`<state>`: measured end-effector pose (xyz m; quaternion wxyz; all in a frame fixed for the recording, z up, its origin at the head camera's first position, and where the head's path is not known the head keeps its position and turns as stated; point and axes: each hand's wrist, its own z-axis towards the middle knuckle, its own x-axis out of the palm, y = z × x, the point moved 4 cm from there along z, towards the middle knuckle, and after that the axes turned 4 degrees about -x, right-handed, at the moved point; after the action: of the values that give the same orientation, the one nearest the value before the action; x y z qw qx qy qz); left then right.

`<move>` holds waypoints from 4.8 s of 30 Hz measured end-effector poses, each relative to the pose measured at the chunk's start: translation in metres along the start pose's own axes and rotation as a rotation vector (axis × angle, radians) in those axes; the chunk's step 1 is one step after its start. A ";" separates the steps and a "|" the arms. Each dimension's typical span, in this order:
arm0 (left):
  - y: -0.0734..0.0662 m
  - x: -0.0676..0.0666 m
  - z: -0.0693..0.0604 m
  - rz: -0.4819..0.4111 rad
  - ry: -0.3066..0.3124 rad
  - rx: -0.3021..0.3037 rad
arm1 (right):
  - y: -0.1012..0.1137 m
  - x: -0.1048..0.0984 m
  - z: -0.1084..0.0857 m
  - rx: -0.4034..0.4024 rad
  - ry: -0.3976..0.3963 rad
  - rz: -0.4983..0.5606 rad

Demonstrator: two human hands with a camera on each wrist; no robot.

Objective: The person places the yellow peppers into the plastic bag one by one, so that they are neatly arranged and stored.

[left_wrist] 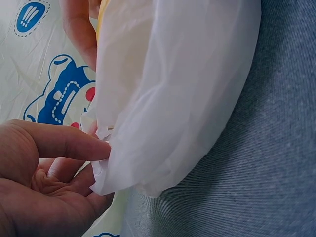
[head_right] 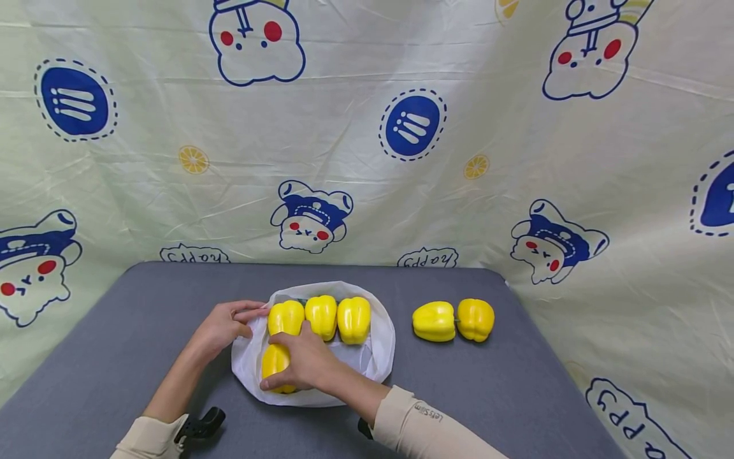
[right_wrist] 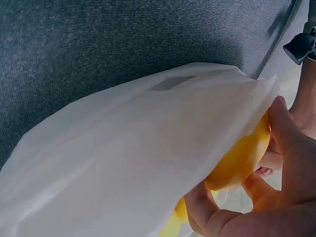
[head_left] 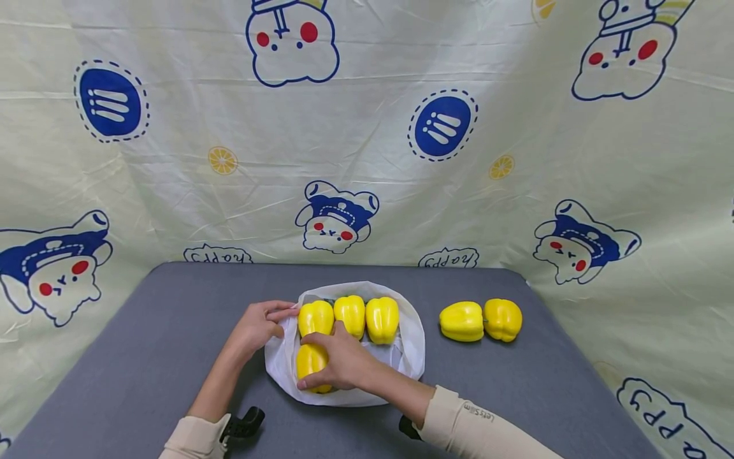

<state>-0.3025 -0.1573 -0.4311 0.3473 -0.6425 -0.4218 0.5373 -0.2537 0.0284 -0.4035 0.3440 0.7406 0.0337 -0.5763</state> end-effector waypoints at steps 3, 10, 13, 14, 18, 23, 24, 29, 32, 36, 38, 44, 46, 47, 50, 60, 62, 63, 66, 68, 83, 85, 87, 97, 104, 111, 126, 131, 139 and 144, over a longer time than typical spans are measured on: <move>0.001 0.000 0.000 0.001 0.000 -0.001 | 0.000 0.000 0.000 0.003 0.007 -0.002; 0.001 0.000 0.000 -0.005 0.005 0.013 | -0.001 -0.003 0.000 -0.001 0.022 0.014; 0.000 0.000 0.000 0.000 0.000 0.011 | -0.002 -0.007 -0.002 0.001 0.020 0.023; 0.001 0.000 0.000 0.003 -0.001 0.010 | -0.002 -0.008 -0.002 0.005 0.016 0.025; 0.001 0.000 0.000 -0.001 -0.001 0.004 | -0.003 -0.016 -0.005 0.021 -0.010 0.037; 0.001 0.000 0.001 -0.006 -0.001 -0.005 | -0.008 -0.025 -0.009 0.035 -0.049 0.046; 0.001 0.000 0.001 -0.006 -0.001 -0.008 | -0.009 -0.027 -0.010 0.036 -0.057 0.047; 0.001 0.000 0.001 -0.017 0.005 -0.011 | -0.016 -0.032 -0.012 0.033 -0.083 0.066; 0.002 0.000 0.001 -0.021 0.009 -0.010 | -0.020 -0.034 -0.014 0.022 -0.096 0.083; 0.001 0.002 0.001 -0.022 0.011 -0.013 | -0.028 -0.038 -0.020 0.028 -0.116 0.096; 0.001 0.001 0.001 -0.024 0.009 -0.014 | -0.032 -0.040 -0.022 0.036 -0.126 0.097; 0.001 0.001 0.001 -0.015 0.010 -0.017 | -0.044 -0.047 -0.028 0.078 -0.162 0.106; 0.001 0.001 0.001 -0.012 0.008 -0.019 | -0.049 -0.049 -0.029 0.096 -0.175 0.092; 0.001 0.001 0.001 -0.010 0.009 -0.018 | -0.052 -0.051 -0.030 0.103 -0.184 0.085; 0.001 0.001 0.002 -0.009 0.010 -0.018 | -0.059 -0.054 -0.032 0.118 -0.206 0.070; 0.001 0.001 0.003 -0.015 0.017 -0.032 | -0.076 -0.068 -0.040 0.138 -0.292 0.044; 0.001 0.001 0.003 -0.015 0.014 -0.034 | -0.079 -0.071 -0.042 0.148 -0.304 0.030; 0.001 0.001 0.003 -0.014 0.011 -0.035 | -0.080 -0.072 -0.042 0.148 -0.309 0.026; 0.001 0.001 0.003 -0.013 0.009 -0.030 | -0.086 -0.076 -0.045 0.157 -0.316 0.016; 0.001 0.001 0.003 -0.013 0.009 -0.026 | -0.090 -0.079 -0.048 0.156 -0.325 0.016; 0.000 0.001 0.003 -0.018 0.006 -0.026 | -0.123 -0.104 -0.069 0.166 -0.428 -0.095; 0.000 0.001 0.003 -0.017 0.005 -0.024 | -0.126 -0.106 -0.073 0.172 -0.442 -0.094; 0.000 0.001 0.003 -0.016 0.004 -0.024 | -0.129 -0.107 -0.076 0.187 -0.452 -0.091; 0.000 0.001 0.002 -0.016 -0.001 -0.025 | -0.151 -0.112 -0.089 0.229 -0.515 -0.088; 0.000 0.001 0.001 -0.020 -0.005 -0.030 | -0.168 -0.113 -0.099 0.274 -0.540 -0.078; 0.000 0.002 0.002 -0.020 -0.004 -0.033 | -0.182 -0.112 -0.104 0.340 -0.551 -0.061; 0.000 0.002 0.001 -0.028 0.000 -0.034 | -0.202 -0.107 -0.103 0.420 -0.520 -0.065; 0.000 0.002 0.002 -0.033 0.001 -0.036 | -0.207 -0.105 -0.104 0.427 -0.514 -0.072; 0.002 0.002 0.003 -0.029 -0.001 -0.031 | -0.212 -0.101 -0.104 0.422 -0.510 -0.090; 0.002 0.002 0.004 -0.031 -0.002 -0.028 | -0.213 -0.100 -0.104 0.419 -0.508 -0.092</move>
<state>-0.3056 -0.1561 -0.4340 0.3462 -0.6401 -0.4396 0.5264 -0.2963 0.2822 -0.4059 0.1552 0.6254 -0.1388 -0.7520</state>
